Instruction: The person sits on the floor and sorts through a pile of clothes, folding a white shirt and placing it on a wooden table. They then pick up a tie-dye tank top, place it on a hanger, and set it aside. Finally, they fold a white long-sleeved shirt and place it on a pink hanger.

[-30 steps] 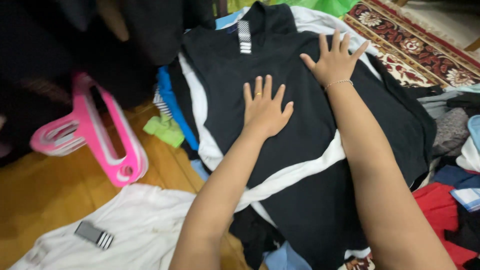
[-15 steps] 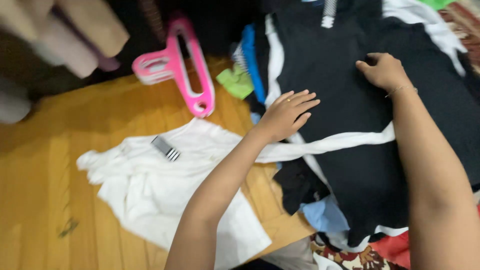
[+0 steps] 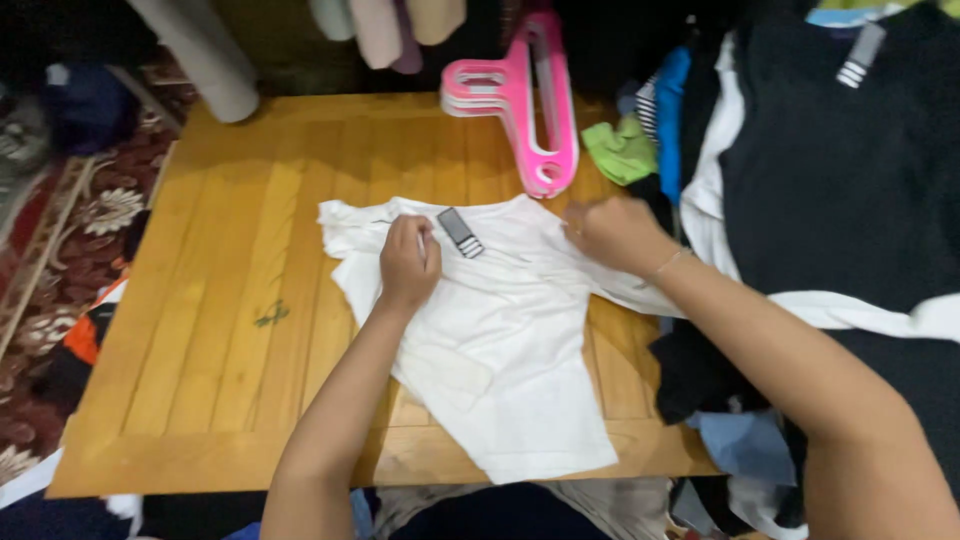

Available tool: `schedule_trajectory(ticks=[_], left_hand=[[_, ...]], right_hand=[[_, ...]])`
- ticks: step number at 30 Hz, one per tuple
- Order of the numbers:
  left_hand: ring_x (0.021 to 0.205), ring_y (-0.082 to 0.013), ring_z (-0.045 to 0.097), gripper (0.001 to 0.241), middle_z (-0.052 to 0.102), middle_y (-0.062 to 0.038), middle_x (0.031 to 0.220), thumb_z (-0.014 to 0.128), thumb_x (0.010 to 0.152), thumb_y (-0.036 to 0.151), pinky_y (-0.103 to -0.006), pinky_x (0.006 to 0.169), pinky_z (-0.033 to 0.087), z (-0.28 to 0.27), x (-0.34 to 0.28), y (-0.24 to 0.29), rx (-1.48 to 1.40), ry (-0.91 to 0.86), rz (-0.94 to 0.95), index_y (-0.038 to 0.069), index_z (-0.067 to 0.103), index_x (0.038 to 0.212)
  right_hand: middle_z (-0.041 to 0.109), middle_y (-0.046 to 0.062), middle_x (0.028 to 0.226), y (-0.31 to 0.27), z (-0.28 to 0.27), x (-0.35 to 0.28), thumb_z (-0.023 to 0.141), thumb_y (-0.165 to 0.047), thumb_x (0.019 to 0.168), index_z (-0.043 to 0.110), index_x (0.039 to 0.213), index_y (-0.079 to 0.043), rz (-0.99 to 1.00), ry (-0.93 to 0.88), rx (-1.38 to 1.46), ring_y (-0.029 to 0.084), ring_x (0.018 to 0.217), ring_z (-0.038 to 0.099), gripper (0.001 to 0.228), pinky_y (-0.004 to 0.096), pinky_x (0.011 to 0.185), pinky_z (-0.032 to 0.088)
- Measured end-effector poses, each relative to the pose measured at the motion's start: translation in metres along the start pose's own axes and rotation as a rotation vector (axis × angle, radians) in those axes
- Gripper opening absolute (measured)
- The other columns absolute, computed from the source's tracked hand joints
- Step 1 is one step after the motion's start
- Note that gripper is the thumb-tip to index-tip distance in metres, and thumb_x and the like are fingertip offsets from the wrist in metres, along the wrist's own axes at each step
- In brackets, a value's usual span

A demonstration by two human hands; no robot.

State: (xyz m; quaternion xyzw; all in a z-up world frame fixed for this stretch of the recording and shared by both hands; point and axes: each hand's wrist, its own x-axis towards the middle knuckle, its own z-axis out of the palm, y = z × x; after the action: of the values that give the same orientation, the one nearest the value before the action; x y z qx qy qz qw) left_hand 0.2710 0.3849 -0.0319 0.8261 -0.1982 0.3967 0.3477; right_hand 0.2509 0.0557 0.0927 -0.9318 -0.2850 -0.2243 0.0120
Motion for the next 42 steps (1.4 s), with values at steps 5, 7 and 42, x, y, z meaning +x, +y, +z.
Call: schedule_trajectory(ticks=[5,7,42], left_hand=[[0.088,-0.0261,0.062,0.023,0.054,-0.004,0.089,0.058,0.093,0.035,-0.0377,0.075,0.053,-0.057,-0.022,-0.012,0.399,-0.424,-0.16,0.015,0.056,0.104],[0.097,-0.0288,0.06,0.034,0.055,-0.006,0.099,0.059,0.093,0.041,-0.0404,0.079,0.052,-0.076,-0.03,-0.022,0.438,-0.432,-0.101,0.014,0.055,0.113],[0.11,-0.0382,0.066,0.054,0.065,-0.013,0.106,0.061,0.088,0.008,-0.0502,0.098,0.05,-0.206,-0.054,-0.1,0.221,-0.493,-0.52,0.021,0.061,0.141]], right_hand=[[0.066,0.028,0.125,-0.054,0.049,0.017,0.044,-0.052,0.103,0.053,0.148,-0.012,0.203,-0.739,0.073,0.044,0.106,0.072,0.06,0.051,0.093,0.057],[0.055,0.031,0.139,-0.06,0.053,0.015,0.04,-0.065,0.099,0.041,0.155,-0.012,0.206,-0.758,-0.003,0.048,0.121,0.062,0.077,0.054,0.096,0.055],[0.004,-0.004,0.174,-0.053,0.054,-0.032,0.038,-0.075,0.094,0.019,0.162,-0.04,0.065,-0.622,0.14,0.027,0.159,0.004,0.079,0.075,0.118,0.003]])
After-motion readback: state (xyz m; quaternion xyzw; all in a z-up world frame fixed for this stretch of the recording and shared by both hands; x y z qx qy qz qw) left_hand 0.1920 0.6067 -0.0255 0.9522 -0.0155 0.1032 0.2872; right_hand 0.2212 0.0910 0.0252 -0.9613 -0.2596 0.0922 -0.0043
